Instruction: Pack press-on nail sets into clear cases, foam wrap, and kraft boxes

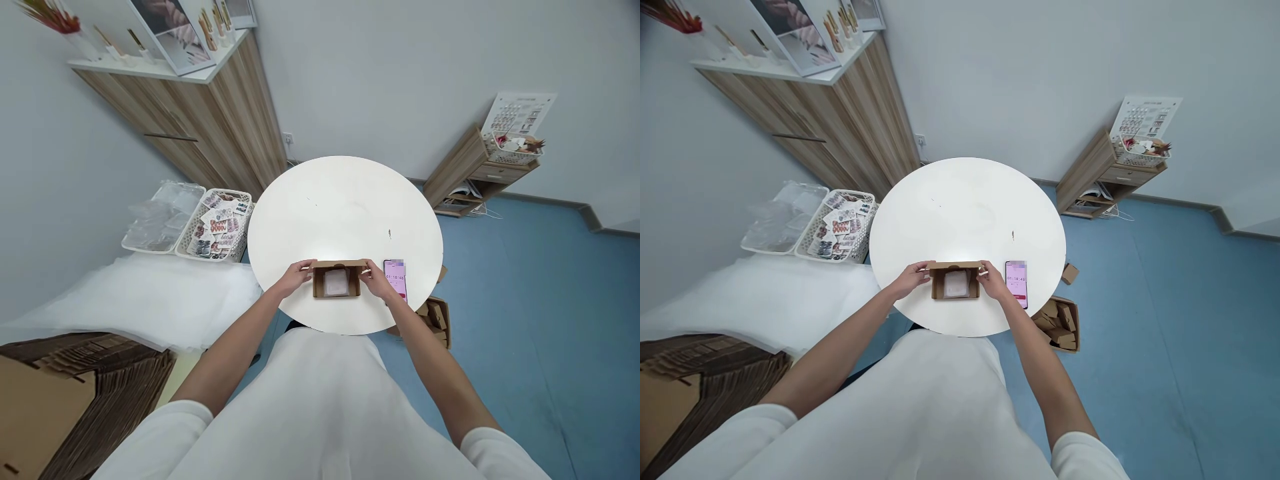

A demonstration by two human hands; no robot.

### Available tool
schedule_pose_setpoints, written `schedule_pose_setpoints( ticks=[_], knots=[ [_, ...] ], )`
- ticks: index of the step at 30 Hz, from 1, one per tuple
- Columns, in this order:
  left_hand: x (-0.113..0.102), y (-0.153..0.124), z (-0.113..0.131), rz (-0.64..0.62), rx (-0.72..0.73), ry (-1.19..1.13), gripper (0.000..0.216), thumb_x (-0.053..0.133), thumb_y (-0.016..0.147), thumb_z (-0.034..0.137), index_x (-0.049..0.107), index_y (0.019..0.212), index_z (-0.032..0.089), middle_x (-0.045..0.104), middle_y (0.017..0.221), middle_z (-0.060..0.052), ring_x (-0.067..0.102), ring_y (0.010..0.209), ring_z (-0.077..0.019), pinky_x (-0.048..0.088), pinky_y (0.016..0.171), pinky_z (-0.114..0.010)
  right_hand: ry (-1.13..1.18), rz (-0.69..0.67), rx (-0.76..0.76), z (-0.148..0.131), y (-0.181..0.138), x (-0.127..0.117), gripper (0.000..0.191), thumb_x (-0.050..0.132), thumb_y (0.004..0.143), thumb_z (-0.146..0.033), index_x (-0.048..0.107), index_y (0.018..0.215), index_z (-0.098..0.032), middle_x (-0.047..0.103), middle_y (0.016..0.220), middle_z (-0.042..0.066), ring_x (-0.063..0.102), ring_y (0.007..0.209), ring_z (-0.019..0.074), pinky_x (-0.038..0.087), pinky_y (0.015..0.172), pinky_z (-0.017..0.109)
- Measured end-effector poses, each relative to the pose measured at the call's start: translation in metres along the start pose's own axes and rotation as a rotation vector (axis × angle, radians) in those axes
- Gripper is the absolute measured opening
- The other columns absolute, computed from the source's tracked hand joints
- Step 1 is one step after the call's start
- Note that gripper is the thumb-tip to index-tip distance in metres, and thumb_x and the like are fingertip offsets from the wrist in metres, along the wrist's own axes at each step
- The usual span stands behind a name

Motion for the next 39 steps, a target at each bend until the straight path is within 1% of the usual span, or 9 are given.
schedule_pose_setpoints(
  ticks=[5,11,17,21,25,27,31,35,39],
  knots=[
    [0.001,0.002,0.002,0.016,-0.031,-0.122,0.037,0.046,0.078,0.033,0.056,0.112,0.023,0.052,0.123,-0.008,0.048,0.112,-0.0242,0.042,0.088,-0.039,-0.014,-0.005,0.018,0.001,0.004,-0.001,0.038,0.045,0.075,-0.021,0.043,0.113,-0.026,0.055,0.097,0.003,0.056,0.077,0.0134,0.045,0.064,0.027],
    [0.004,0.004,0.012,0.047,-0.017,-0.194,0.053,0.036,0.079,0.06,0.055,0.112,0.022,0.047,0.128,-0.009,0.044,0.116,-0.0256,0.042,0.089,-0.038,-0.024,-0.035,-0.052,-0.002,0.008,-0.004,0.052,0.044,0.076,-0.019,0.033,0.126,-0.028,0.056,0.104,0.005,0.058,0.084,0.0148,0.047,0.071,0.031],
    [0.007,-0.004,0.006,0.042,-0.002,-0.099,0.051,0.045,0.075,0.058,0.055,0.108,0.021,0.047,0.127,-0.008,0.045,0.114,-0.0245,0.042,0.089,-0.037,0.046,-0.156,-0.111,0.005,0.0,-0.003,0.058,0.038,0.074,-0.012,0.034,0.129,-0.03,0.046,0.127,0.003,0.049,0.111,0.0164,0.04,0.092,0.037],
    [0.011,-0.01,-0.007,0.08,0.0,0.07,0.053,0.062,0.068,0.045,0.051,0.113,0.02,0.052,0.121,-0.01,0.049,0.11,-0.0244,0.042,0.088,-0.037,0.175,-0.248,-0.101,0.005,-0.006,-0.001,0.056,0.035,0.072,-0.011,0.043,0.125,-0.029,0.047,0.129,0.002,0.049,0.111,0.0161,0.035,0.098,0.038],
    [0.018,-0.017,-0.02,0.18,0.044,0.291,0.052,0.062,0.068,0.036,0.048,0.116,0.021,0.05,0.122,-0.009,0.052,0.106,-0.0236,0.044,0.083,-0.036,0.18,-0.061,0.053,0.01,-0.014,0.004,0.044,0.041,0.078,-0.026,0.046,0.121,-0.026,0.047,0.128,0.005,0.054,0.104,0.0177,0.041,0.091,0.037],
    [0.021,-0.02,-0.028,0.27,0.02,0.381,0.053,0.059,0.07,0.034,0.044,0.119,0.022,0.047,0.124,-0.01,0.057,0.094,-0.0204,0.045,0.081,-0.035,0.113,0.036,0.137,0.014,-0.018,0.011,0.048,0.047,0.077,-0.034,0.043,0.123,-0.023,0.048,0.126,0.009,0.057,0.096,0.0176,0.044,0.085,0.035],
    [0.025,-0.021,-0.042,0.385,-0.078,0.474,0.057,0.058,0.071,0.034,0.039,0.122,0.019,0.049,0.121,-0.012,0.058,0.079,-0.0165,0.044,0.078,-0.033,0.008,0.053,0.222,0.024,-0.021,0.033,0.057,0.052,0.074,-0.036,0.036,0.126,-0.019,0.053,0.115,0.01,0.059,0.082,0.0156,0.048,0.071,0.029],
    [0.027,-0.019,-0.049,0.392,-0.155,0.564,0.056,0.057,0.072,0.036,0.039,0.121,0.017,0.053,0.115,-0.012,0.056,0.089,-0.0204,0.041,0.08,-0.034,-0.096,0.079,0.235,0.03,-0.02,0.044,0.051,0.052,0.073,-0.034,0.041,0.12,-0.018,0.059,0.097,0.006,0.058,0.084,0.017,0.045,0.074,0.03],
    [0.03,-0.029,-0.045,0.49,-0.071,0.743,0.046,0.05,0.076,0.04,0.046,0.116,0.019,0.05,0.12,-0.012,0.042,0.112,-0.0288,0.033,0.089,-0.043,-0.156,0.174,0.154,0.029,-0.029,0.042,0.047,0.049,0.075,-0.036,0.044,0.117,-0.018,0.057,0.106,0.009,0.052,0.1,0.0206,0.041,0.085,0.034]
  ],
)
Point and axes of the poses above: each hand's wrist, its own y-axis towards the middle knuckle, its own x-axis out of the palm, z = x × y, the point moved 3 cm from there along y, towards the middle knuckle
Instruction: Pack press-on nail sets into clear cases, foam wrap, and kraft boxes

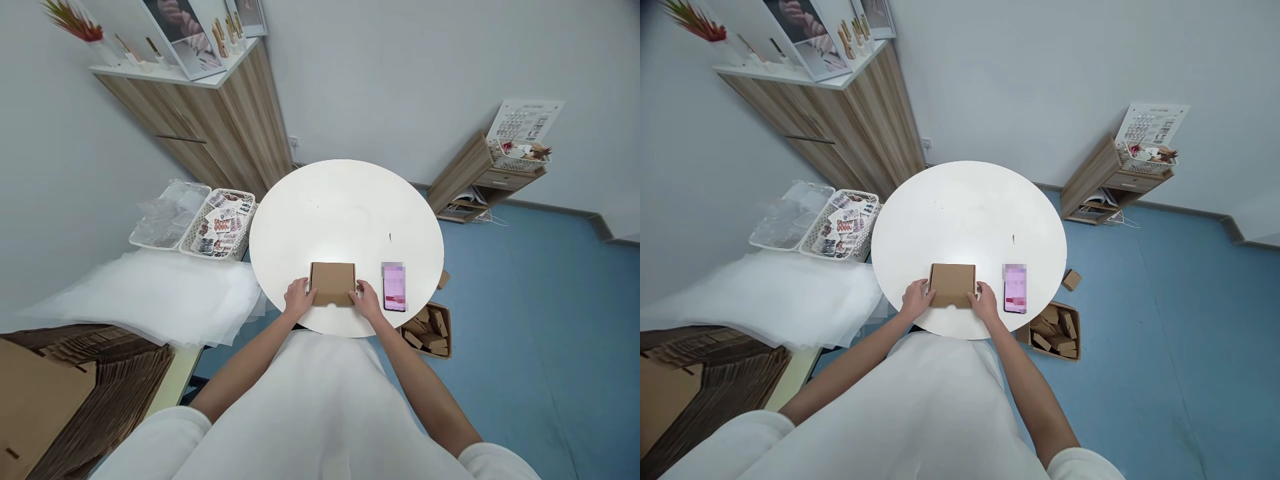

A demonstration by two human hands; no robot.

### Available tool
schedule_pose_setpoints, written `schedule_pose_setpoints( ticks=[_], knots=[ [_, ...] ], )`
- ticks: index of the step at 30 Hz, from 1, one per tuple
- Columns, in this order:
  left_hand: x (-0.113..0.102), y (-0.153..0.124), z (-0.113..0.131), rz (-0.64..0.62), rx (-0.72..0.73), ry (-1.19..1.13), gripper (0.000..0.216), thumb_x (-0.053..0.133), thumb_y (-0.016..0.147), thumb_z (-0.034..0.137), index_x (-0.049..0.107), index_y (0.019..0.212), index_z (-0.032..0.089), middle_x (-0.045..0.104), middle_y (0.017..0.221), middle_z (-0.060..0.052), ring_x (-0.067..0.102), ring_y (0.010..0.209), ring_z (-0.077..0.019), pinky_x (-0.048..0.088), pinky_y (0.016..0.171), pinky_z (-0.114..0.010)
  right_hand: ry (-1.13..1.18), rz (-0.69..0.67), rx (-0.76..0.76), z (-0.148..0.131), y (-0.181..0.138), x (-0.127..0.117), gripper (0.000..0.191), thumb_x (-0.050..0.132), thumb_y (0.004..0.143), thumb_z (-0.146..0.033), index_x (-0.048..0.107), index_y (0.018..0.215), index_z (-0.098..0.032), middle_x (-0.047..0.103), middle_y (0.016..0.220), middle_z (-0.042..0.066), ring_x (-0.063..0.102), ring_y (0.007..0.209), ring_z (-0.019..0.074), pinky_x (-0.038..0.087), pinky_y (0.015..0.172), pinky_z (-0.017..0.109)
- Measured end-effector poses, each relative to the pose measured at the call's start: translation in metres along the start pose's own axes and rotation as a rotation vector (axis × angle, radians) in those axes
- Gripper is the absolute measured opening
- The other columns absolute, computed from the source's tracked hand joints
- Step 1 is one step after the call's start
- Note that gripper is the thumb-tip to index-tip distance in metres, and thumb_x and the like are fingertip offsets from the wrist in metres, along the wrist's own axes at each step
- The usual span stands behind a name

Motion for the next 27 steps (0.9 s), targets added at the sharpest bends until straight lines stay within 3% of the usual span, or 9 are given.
schedule_pose_setpoints(
  ticks=[3,8,12,16,22,27],
  knots=[
    [-0.003,-0.013,0.001,0.058,0.053,0.066,0.038,0.047,0.078,0.039,0.051,0.111,0.022,0.051,0.119,-0.01,0.039,0.115,-0.0305,0.029,0.091,-0.047,-0.073,0.035,-0.085,0.0,-0.011,-0.004,0.043,0.048,0.075,-0.034,0.046,0.116,-0.019,0.053,0.115,0.009,0.045,0.111,0.023,0.033,0.093,0.039],
    [-0.002,-0.023,0.001,-0.043,0.089,-0.032,0.044,0.048,0.075,0.026,0.045,0.119,0.026,0.055,0.111,-0.006,0.045,0.11,-0.0258,0.029,0.093,-0.045,-0.11,-0.061,-0.155,-0.001,-0.022,-0.001,0.051,0.052,0.07,-0.022,0.042,0.12,-0.025,0.055,0.112,0.006,0.046,0.11,0.0226,0.024,0.099,0.045],
    [-0.006,-0.021,0.006,-0.04,0.15,-0.174,0.053,0.052,0.07,0.023,0.042,0.122,0.027,0.054,0.106,-0.005,0.051,0.102,-0.0204,0.037,0.089,-0.036,0.075,-0.107,-0.149,-0.002,-0.021,-0.004,0.059,0.054,0.069,-0.022,0.037,0.125,-0.026,0.05,0.117,0.006,0.047,0.11,0.0205,0.034,0.096,0.04],
    [-0.017,-0.017,0.019,-0.007,0.21,-0.294,0.061,0.057,0.068,0.027,0.039,0.126,0.027,0.051,0.113,-0.005,0.053,0.095,-0.019,0.041,0.087,-0.034,0.249,-0.091,-0.163,-0.008,-0.015,-0.017,0.069,0.058,0.068,-0.025,0.028,0.131,-0.025,0.047,0.121,0.008,0.05,0.107,0.0194,0.04,0.091,0.038],
    [-0.03,0.004,0.04,0.017,0.233,-0.217,0.051,0.054,0.073,0.028,0.045,0.123,0.025,0.057,0.095,-0.005,0.054,0.084,-0.0184,0.043,0.082,-0.034,0.153,-0.026,-0.175,-0.03,0.008,-0.041,0.044,0.046,0.078,-0.027,0.044,0.122,-0.026,0.052,0.113,0.006,0.055,0.091,0.0164,0.044,0.083,0.036],
    [-0.04,0.03,0.044,-0.034,0.196,-0.223,0.042,0.049,0.076,0.026,0.052,0.118,0.025,0.062,0.088,-0.003,0.056,0.076,-0.0185,0.044,0.077,-0.034,0.099,-0.082,-0.146,-0.044,0.027,-0.057,0.04,0.045,0.08,-0.028,0.049,0.119,-0.027,0.056,0.111,0.005,0.055,0.087,0.0157,0.043,0.08,0.033]
  ],
)
Point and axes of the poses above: each hand's wrist, its own y-axis towards the middle knuckle, its own x-axis out of the palm, z = x × y, the point moved 3 cm from there along y, towards the middle knuckle
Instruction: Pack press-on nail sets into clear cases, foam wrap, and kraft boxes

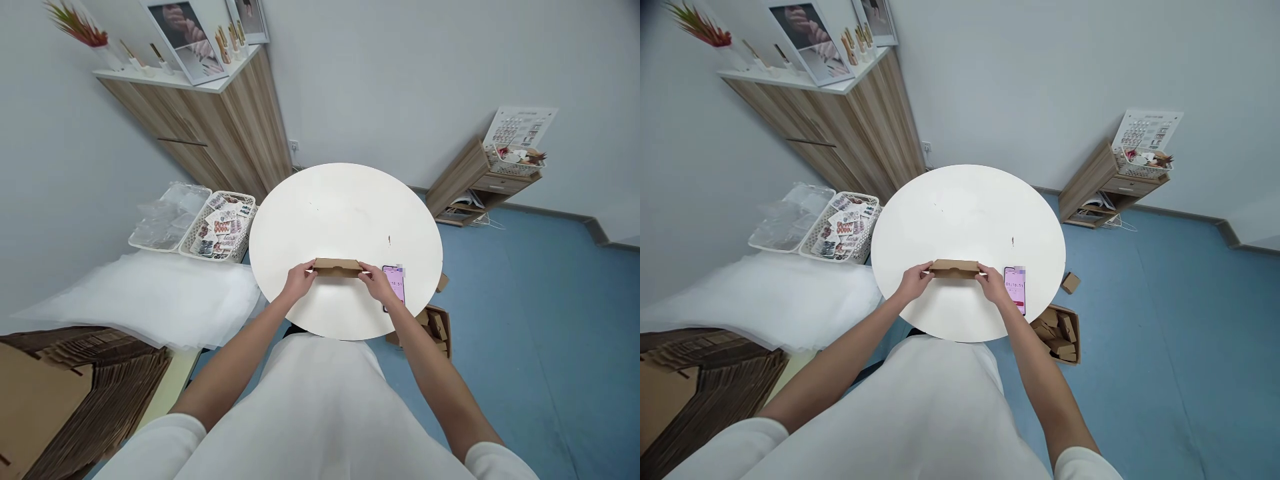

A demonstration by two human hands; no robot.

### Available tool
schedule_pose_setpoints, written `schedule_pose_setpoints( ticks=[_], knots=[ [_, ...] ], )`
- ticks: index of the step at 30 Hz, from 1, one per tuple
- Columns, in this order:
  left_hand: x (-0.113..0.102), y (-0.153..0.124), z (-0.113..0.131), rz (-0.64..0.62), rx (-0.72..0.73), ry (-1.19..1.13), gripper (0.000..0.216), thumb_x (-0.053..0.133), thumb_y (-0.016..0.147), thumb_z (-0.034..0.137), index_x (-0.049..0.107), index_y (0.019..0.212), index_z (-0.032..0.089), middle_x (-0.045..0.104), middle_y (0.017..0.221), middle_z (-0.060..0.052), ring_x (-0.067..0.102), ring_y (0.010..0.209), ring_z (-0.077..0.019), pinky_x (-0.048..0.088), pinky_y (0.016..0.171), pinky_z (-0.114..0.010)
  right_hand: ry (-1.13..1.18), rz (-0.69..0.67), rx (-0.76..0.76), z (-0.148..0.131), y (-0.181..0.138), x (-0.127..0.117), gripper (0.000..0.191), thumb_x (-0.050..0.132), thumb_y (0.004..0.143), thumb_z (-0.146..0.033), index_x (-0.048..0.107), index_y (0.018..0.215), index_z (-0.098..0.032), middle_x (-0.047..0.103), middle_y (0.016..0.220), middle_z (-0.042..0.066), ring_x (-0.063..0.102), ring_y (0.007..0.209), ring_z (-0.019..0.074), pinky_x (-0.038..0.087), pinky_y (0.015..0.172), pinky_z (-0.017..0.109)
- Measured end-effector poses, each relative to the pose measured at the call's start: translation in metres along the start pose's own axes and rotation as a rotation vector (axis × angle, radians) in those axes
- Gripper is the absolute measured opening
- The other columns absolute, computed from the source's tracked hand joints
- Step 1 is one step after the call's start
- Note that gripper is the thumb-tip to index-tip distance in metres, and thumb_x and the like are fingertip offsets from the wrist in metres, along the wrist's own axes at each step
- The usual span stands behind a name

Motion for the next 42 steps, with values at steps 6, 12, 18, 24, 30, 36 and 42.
schedule_pose_setpoints(
  ticks=[6,12,18,24,30,36,42],
  knots=[
    [-0.017,0.017,0.005,-0.114,0.096,0.063,0.035,0.053,0.073,0.025,0.06,0.108,0.026,0.064,0.094,-0.002,0.057,0.084,-0.0216,0.042,0.081,-0.034,-0.038,-0.097,-0.023,-0.004,0.013,-0.008,0.039,0.047,0.079,-0.026,0.05,0.118,-0.028,0.058,0.107,0.003,0.055,0.083,0.015,0.044,0.071,0.029],
    [-0.022,0.018,0.009,-0.123,0.202,0.178,0.037,0.051,0.075,0.024,0.057,0.112,0.024,0.063,0.093,-0.006,0.056,0.088,-0.0255,0.04,0.084,-0.037,-0.049,-0.091,-0.068,-0.002,0.018,0.001,0.039,0.046,0.08,-0.023,0.049,0.119,-0.027,0.054,0.112,0.005,0.055,0.091,0.0156,0.043,0.079,0.031],
    [-0.025,0.021,0.001,-0.108,0.245,0.139,0.037,0.046,0.08,0.033,0.053,0.115,0.023,0.062,0.089,-0.005,0.057,0.083,-0.023,0.041,0.08,-0.035,-0.058,-0.088,-0.071,-0.007,0.023,0.002,0.035,0.045,0.082,-0.027,0.051,0.116,-0.026,0.054,0.11,0.006,0.053,0.096,0.0169,0.041,0.084,0.033],
    [-0.026,0.044,-0.006,-0.147,0.207,0.134,0.037,0.048,0.078,0.033,0.055,0.113,0.023,0.064,0.088,-0.003,0.057,0.083,-0.0215,0.041,0.08,-0.031,-0.05,-0.097,-0.052,-0.018,0.034,-0.006,0.034,0.044,0.081,-0.029,0.052,0.115,-0.025,0.057,0.104,0.004,0.054,0.09,0.0157,0.041,0.081,0.031],
    [-0.029,0.081,-0.005,-0.149,0.129,0.16,0.036,0.055,0.073,0.029,0.058,0.108,0.024,0.063,0.092,-0.002,0.058,0.083,-0.0185,0.042,0.08,-0.029,-0.041,-0.129,-0.017,-0.028,0.057,-0.014,0.035,0.046,0.08,-0.026,0.053,0.114,-0.024,0.057,0.106,0.004,0.053,0.088,0.0154,0.044,0.073,0.028],
    [-0.028,0.08,-0.002,-0.188,0.109,0.204,0.042,0.051,0.075,0.025,0.051,0.117,0.025,0.056,0.11,-0.004,0.06,0.082,-0.0155,0.044,0.077,-0.028,-0.012,-0.065,-0.005,-0.027,0.062,-0.011,0.038,0.051,0.074,-0.017,0.054,0.112,-0.024,0.056,0.111,0.006,0.056,0.087,0.0153,0.046,0.07,0.028],
    [-0.027,0.07,-0.006,-0.178,-0.099,-0.062,0.048,0.043,0.08,0.04,0.044,0.125,0.025,0.053,0.119,-0.005,0.058,0.092,-0.0166,0.045,0.076,-0.026,0.155,-0.014,0.024,-0.017,0.061,-0.005,0.029,0.047,0.078,-0.036,0.058,0.102,-0.023,0.057,0.111,0.005,0.059,0.082,0.0149,0.048,0.069,0.029]
  ],
)
Point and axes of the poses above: each hand's wrist, its own y-axis towards the middle knuckle, its own x-axis out of the palm, z = x × y, the point moved 3 cm from there along y, towards the middle knuckle
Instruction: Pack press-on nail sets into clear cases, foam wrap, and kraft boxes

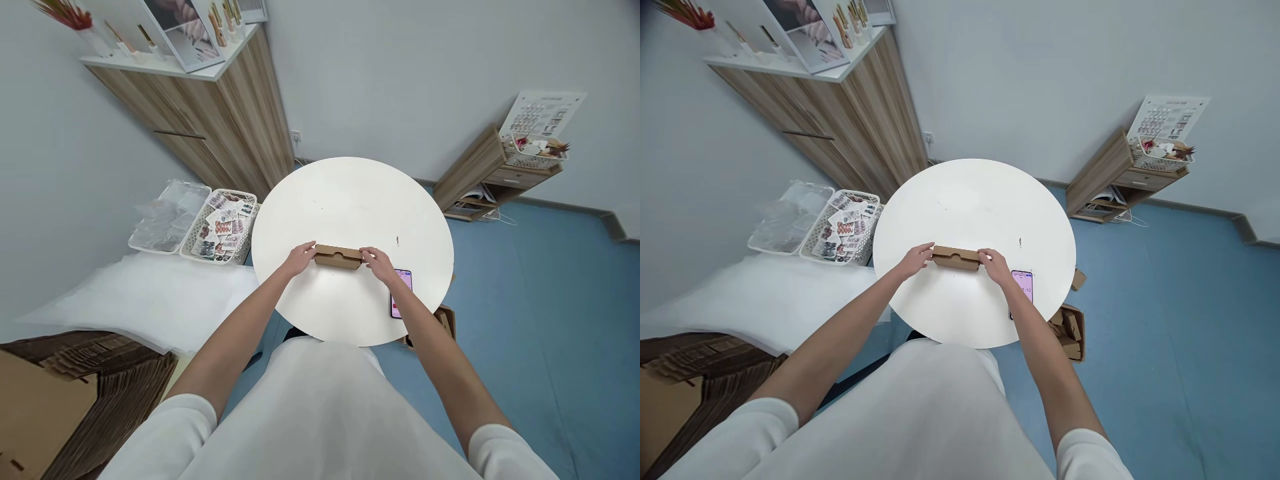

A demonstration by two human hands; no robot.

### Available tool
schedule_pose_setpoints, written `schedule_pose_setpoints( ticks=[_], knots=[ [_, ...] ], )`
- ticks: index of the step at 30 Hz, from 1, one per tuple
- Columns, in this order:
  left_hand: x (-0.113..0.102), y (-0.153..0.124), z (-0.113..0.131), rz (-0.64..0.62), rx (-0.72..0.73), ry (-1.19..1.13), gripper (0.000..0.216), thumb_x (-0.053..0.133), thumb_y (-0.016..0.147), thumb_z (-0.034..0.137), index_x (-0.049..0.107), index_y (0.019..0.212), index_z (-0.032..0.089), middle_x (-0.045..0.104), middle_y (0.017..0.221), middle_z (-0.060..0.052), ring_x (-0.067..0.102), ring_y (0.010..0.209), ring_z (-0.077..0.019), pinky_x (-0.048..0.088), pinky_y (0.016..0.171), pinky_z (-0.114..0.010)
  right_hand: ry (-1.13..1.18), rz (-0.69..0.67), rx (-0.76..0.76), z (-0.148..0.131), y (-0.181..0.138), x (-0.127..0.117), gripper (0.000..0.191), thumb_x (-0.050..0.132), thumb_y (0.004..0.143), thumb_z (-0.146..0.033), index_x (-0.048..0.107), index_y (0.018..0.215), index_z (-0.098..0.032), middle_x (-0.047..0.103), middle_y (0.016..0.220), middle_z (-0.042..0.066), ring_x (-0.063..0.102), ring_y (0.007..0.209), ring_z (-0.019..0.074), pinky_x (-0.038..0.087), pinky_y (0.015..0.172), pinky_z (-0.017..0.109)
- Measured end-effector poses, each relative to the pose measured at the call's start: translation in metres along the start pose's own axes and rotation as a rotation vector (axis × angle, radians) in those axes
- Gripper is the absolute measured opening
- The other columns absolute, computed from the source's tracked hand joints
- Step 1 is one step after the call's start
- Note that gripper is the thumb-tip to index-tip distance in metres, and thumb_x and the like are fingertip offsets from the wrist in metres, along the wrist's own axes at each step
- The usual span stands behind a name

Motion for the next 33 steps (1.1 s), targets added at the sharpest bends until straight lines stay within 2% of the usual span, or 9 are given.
schedule_pose_setpoints(
  ticks=[3,7,14,20,23,26,29,33],
  knots=[
    [0.004,-0.002,-0.001,0.025,-0.055,-0.012,0.047,0.045,0.078,0.046,0.051,0.118,0.022,0.059,0.111,-0.007,0.059,0.089,-0.0178,0.045,0.075,-0.028,-0.015,0.093,0.035,0.01,0.005,0.006,0.033,0.049,0.076,-0.039,0.056,0.103,-0.022,0.059,0.105,0.004,0.059,0.075,0.0135,0.048,0.071,0.032],
    [0.009,-0.006,-0.001,0.03,-0.052,0.032,0.033,0.051,0.074,0.041,0.063,0.099,0.023,0.065,0.097,-0.003,0.058,0.089,-0.0188,0.044,0.074,-0.028,-0.02,0.152,0.073,0.023,0.009,0.017,0.038,0.055,0.072,-0.037,0.054,0.107,-0.022,0.061,0.102,0.005,0.058,0.073,0.0138,0.048,0.071,0.032],
    [0.011,-0.013,0.002,0.069,-0.044,0.004,0.025,0.052,0.074,0.031,0.064,0.094,0.021,0.066,0.098,-0.003,0.059,0.093,-0.0193,0.045,0.078,-0.03,-0.002,0.177,0.078,0.024,-0.001,0.019,0.03,0.057,0.069,-0.032,0.058,0.097,-0.022,0.064,0.096,0.004,0.061,0.075,0.0153,0.047,0.072,0.032],
    [0.028,-0.038,-0.011,0.157,0.066,-0.004,0.026,0.055,0.07,0.019,0.06,0.096,0.019,0.066,0.096,-0.004,0.062,0.088,-0.0165,0.047,0.081,-0.029,0.112,0.295,0.091,0.033,-0.043,0.032,0.024,0.056,0.069,-0.034,0.06,0.089,-0.021,0.065,0.096,0.004,0.062,0.08,0.0172,0.048,0.071,0.031],
    [0.042,-0.059,-0.023,0.153,0.122,-0.001,0.024,0.054,0.07,0.016,0.058,0.093,0.019,0.066,0.095,-0.003,0.062,0.088,-0.0154,0.048,0.082,-0.029,0.155,0.366,0.119,0.048,-0.073,0.046,0.023,0.057,0.067,-0.038,0.061,0.081,-0.02,0.065,0.087,0.005,0.062,0.08,0.0189,0.048,0.072,0.032],
    [0.053,-0.079,-0.034,0.108,0.144,0.015,0.019,0.053,0.071,0.021,0.059,0.089,0.021,0.067,0.093,-0.001,0.062,0.088,-0.0156,0.047,0.083,-0.03,0.177,0.466,0.147,0.067,-0.103,0.063,0.021,0.059,0.065,-0.037,0.059,0.075,-0.019,0.064,0.085,0.006,0.061,0.079,0.019,0.048,0.073,0.033],
    [0.06,-0.092,-0.045,0.035,0.084,0.036,0.016,0.058,0.069,0.032,0.059,0.082,0.021,0.067,0.087,-0.001,0.063,0.085,-0.0172,0.049,0.078,-0.03,0.206,0.545,0.187,0.082,-0.124,0.08,0.026,0.061,0.063,-0.035,0.055,0.083,-0.019,0.061,0.086,0.006,0.06,0.079,0.0186,0.049,0.072,0.033],
    [0.062,-0.095,-0.063,-0.018,-0.066,0.089,0.026,0.064,0.063,0.042,0.056,0.075,0.02,0.067,0.08,-0.003,0.063,0.075,-0.0183,0.049,0.069,-0.031,0.171,0.558,0.207,0.087,-0.132,0.094,0.04,0.061,0.061,-0.032,0.051,0.098,-0.019,0.058,0.091,0.006,0.057,0.082,0.0179,0.049,0.071,0.032]
  ],
)
Point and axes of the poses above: each hand's wrist, its own y-axis towards the middle knuckle, its own x-axis out of the palm, z = x × y, the point moved 3 cm from there along y, towards the middle knuckle
